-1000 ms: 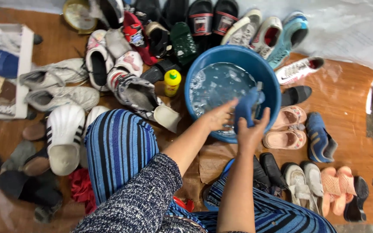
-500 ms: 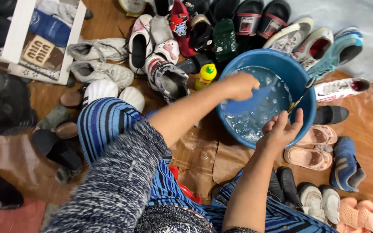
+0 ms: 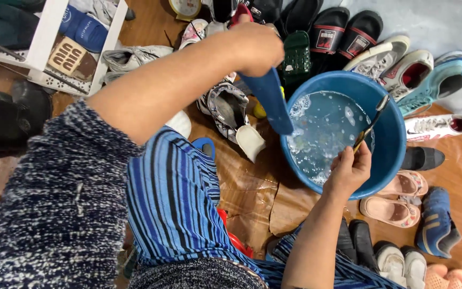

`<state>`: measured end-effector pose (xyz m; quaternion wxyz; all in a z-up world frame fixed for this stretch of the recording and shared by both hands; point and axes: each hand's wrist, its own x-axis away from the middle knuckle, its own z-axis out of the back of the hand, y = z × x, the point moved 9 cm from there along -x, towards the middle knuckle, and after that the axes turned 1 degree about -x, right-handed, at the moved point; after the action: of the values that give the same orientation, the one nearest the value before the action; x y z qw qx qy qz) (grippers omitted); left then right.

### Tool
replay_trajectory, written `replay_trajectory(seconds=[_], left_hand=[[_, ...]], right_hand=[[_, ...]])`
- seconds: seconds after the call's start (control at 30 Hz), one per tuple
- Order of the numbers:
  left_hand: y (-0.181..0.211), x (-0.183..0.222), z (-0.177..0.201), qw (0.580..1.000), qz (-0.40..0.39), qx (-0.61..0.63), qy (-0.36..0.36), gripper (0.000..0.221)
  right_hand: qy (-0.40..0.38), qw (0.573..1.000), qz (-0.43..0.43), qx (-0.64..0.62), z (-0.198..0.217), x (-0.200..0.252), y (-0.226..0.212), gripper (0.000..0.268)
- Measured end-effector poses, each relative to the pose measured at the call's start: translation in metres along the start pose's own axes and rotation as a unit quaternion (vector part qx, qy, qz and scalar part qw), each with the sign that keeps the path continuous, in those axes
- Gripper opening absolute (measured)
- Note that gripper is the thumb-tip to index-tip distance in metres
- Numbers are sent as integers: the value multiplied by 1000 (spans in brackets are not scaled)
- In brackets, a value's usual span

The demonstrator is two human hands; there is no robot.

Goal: Cleaning a shoe insole using a brush and soapy water in a basin while sitting on the floor.

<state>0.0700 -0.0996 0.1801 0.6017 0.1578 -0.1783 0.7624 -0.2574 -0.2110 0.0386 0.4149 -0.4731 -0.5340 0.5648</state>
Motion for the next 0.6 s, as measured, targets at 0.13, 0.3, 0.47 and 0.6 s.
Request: replay_trajectory(seconds=[0.13,0.3,0.47,0.6], left_hand=[[-46,-2,-44,999,21,35,-31,47],[-98,-21,-131,990,106,56,-70,34],[-131,-39,-187,986,148,77,-27,34],[-138,-34,-203,975,175,132,28,36]], right_hand=[[-16,999,2,47,2,4,10,34],[-51,980,69,179,-1,11,12,35],[-35,965,94,244,15,6,33,30],[-73,955,102,268,16,16,72,25]])
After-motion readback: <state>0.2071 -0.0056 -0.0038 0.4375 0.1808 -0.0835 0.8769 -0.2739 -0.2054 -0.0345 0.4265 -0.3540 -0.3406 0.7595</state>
